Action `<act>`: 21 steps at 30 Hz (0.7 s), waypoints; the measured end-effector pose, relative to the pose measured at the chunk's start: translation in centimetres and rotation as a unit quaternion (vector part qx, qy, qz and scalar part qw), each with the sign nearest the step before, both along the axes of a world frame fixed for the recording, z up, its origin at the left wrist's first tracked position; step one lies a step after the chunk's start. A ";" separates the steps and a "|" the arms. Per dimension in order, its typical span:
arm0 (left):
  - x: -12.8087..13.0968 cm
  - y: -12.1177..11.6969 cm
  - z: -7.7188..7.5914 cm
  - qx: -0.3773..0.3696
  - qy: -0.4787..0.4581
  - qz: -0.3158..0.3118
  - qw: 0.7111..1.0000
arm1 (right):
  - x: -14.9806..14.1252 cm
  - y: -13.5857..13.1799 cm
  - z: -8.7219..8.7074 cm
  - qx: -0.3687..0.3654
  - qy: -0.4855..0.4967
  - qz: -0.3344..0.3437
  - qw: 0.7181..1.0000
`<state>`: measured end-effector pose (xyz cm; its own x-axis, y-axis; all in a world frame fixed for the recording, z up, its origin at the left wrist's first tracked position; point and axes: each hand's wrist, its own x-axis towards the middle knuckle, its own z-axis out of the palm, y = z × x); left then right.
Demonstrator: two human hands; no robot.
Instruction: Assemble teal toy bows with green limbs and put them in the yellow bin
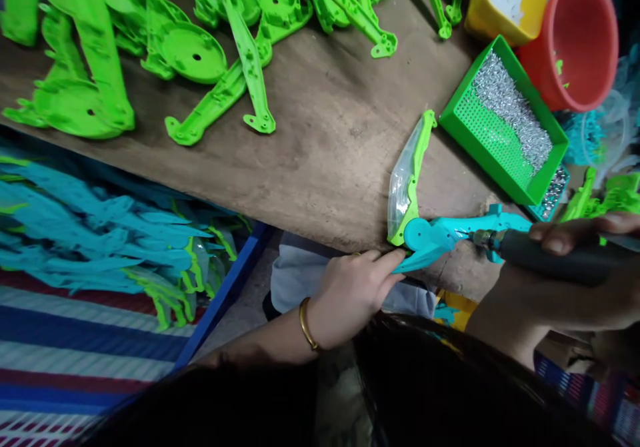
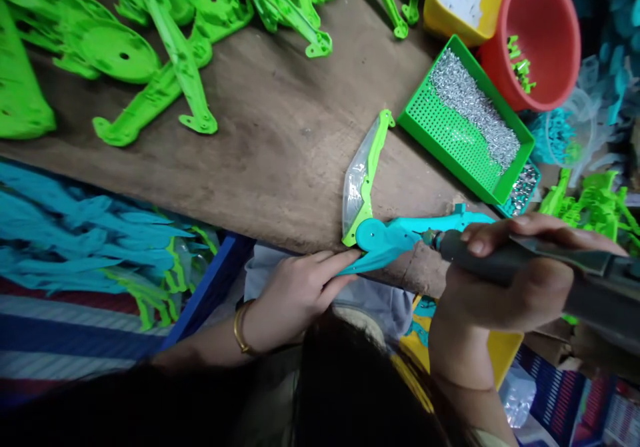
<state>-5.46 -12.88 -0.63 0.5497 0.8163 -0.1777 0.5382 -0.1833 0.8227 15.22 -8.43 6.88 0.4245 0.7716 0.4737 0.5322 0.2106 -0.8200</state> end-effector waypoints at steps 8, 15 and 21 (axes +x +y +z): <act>-0.7 -0.6 0.3 0.096 0.059 0.041 0.993 | 1.8 4.0 -1.2 0.207 0.066 0.060 0.974; -2.0 2.7 0.3 0.292 0.037 -0.081 0.952 | 5.2 -1.9 -1.2 -0.164 -0.194 0.159 0.954; -2.2 5.0 -0.4 0.286 0.067 -0.201 0.935 | 4.2 -3.2 -4.7 -0.240 -0.438 0.324 0.803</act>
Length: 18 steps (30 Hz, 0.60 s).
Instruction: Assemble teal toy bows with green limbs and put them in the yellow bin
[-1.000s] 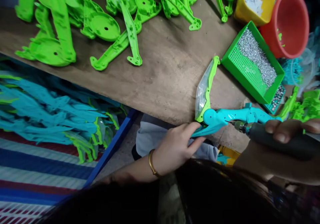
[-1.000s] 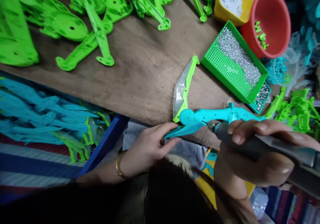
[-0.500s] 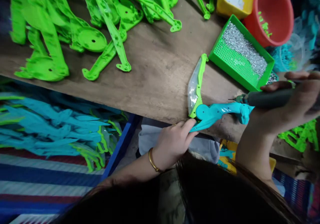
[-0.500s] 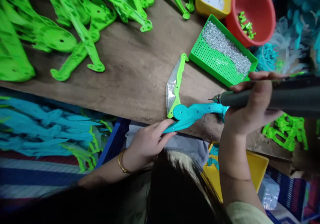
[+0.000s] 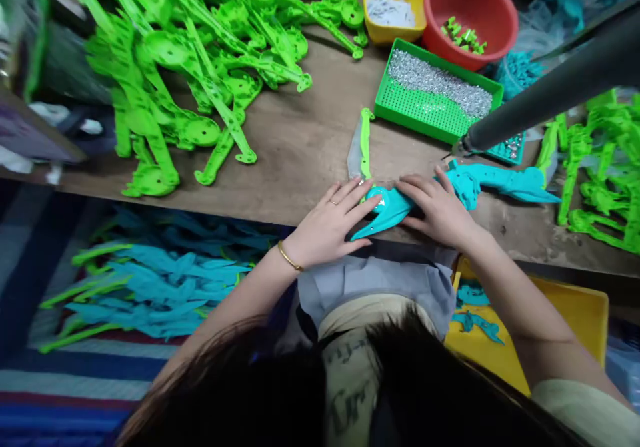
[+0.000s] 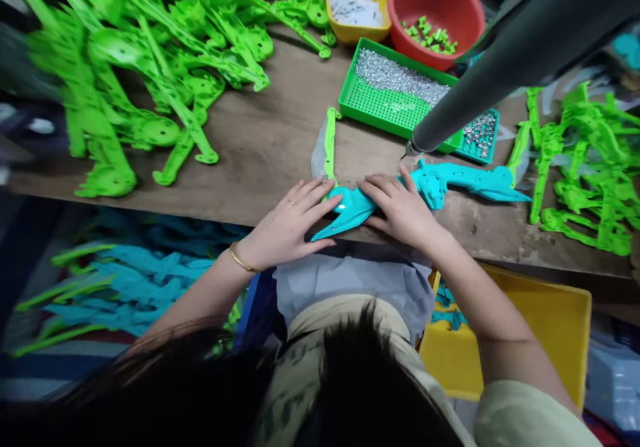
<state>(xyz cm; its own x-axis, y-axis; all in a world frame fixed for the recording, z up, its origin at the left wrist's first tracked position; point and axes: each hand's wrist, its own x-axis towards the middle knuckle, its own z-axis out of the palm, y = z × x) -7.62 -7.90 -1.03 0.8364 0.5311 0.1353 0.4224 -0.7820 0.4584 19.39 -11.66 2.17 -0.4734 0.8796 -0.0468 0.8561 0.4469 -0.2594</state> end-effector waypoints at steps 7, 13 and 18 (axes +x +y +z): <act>-0.3 1.9 4.0 0.084 -0.126 -0.002 0.989 | 0.8 2.5 4.6 0.066 0.068 0.088 0.992; 3.0 3.0 8.8 0.032 -0.314 -0.028 0.948 | 1.1 3.0 9.1 0.142 0.186 0.104 0.967; 4.6 2.9 10.3 0.019 -0.378 -0.035 0.925 | -0.3 2.0 8.4 0.264 0.357 0.112 0.889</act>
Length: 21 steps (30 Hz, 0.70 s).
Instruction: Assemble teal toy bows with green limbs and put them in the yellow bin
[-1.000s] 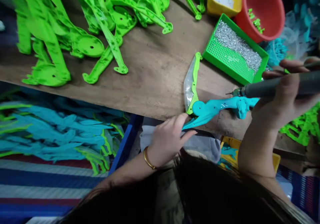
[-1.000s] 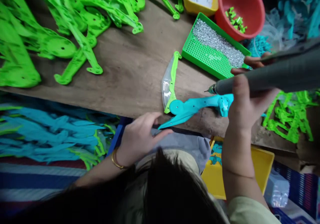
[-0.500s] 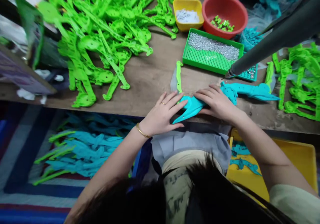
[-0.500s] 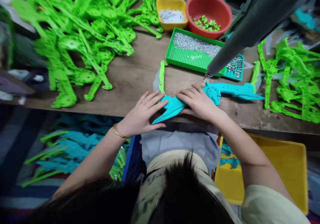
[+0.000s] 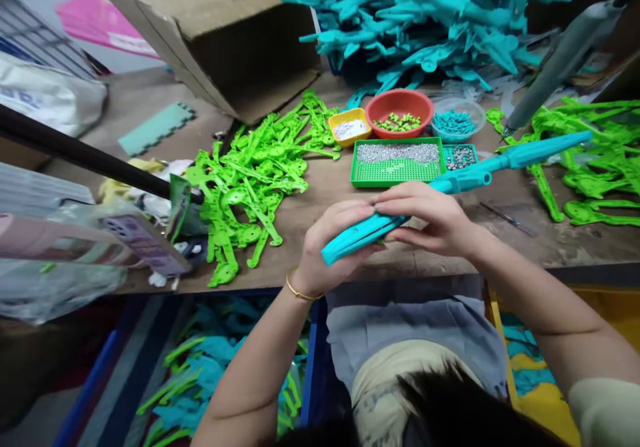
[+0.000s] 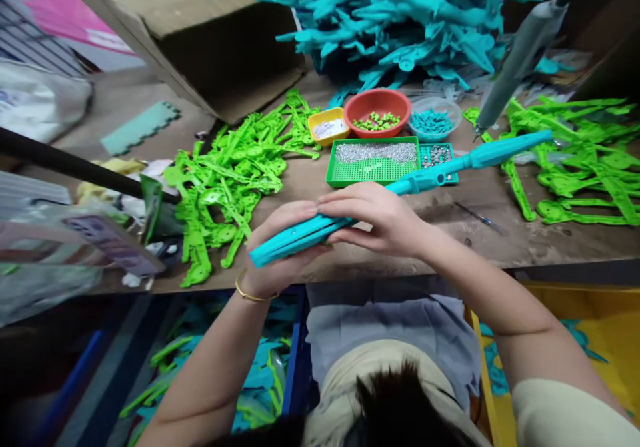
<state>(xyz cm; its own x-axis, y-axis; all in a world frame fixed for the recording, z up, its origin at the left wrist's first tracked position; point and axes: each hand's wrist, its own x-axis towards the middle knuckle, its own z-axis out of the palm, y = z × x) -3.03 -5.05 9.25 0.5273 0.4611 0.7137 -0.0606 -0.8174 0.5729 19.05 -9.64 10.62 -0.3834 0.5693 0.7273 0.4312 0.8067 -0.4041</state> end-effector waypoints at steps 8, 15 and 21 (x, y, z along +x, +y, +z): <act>0.7 -1.3 1.6 -0.001 -0.001 0.020 1.000 | -1.3 0.1 -0.7 0.028 0.122 0.026 0.992; 0.7 -1.1 1.4 -0.011 -0.009 0.000 1.000 | -1.1 0.2 -0.5 0.022 0.124 0.033 0.992; -0.5 -1.0 1.7 0.034 -0.033 0.008 0.999 | -0.8 0.2 -0.5 0.036 0.115 0.036 0.992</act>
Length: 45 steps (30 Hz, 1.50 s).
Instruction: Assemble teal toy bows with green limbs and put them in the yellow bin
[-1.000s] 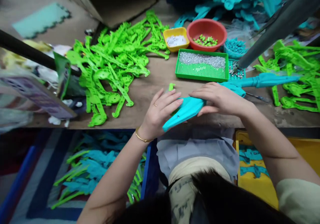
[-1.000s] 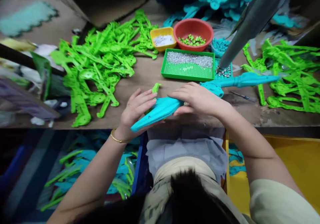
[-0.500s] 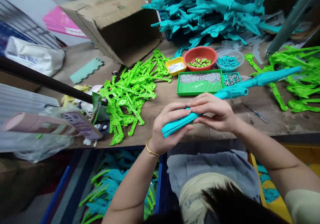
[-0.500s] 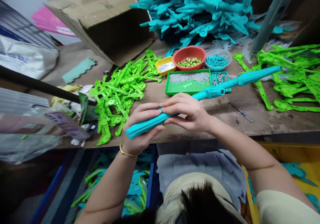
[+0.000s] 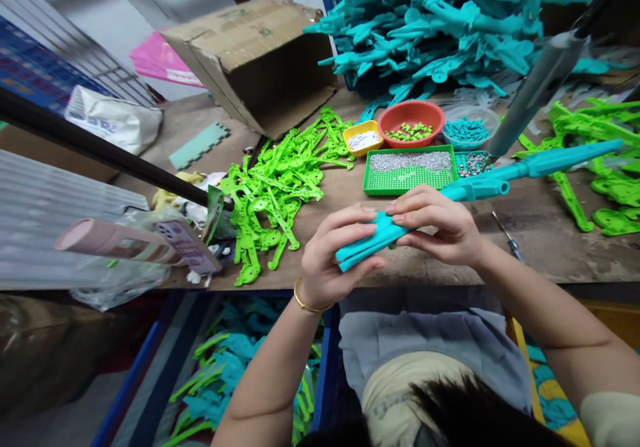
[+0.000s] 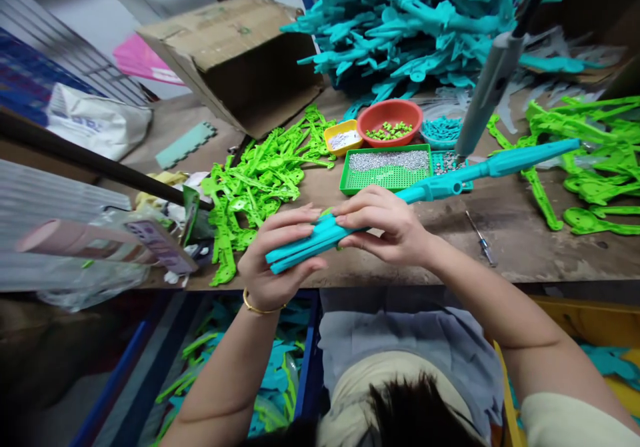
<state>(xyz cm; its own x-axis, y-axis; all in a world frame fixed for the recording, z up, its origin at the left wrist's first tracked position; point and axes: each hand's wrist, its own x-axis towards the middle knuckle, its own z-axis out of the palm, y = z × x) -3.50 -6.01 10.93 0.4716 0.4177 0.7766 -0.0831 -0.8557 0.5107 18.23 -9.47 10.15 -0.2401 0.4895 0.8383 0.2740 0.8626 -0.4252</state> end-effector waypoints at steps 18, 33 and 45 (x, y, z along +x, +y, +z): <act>0.6 -1.3 -0.2 -0.037 -0.025 0.063 0.997 | -0.6 0.7 0.8 -0.014 -0.085 -0.003 0.996; 0.5 -1.9 -1.0 -0.067 -0.037 0.107 0.991 | 0.2 0.4 -0.4 -0.052 -0.036 -0.010 0.998; 0.2 0.6 -1.9 -0.070 0.163 -0.013 0.984 | 1.2 -0.9 -0.1 -0.084 -0.153 -0.030 0.984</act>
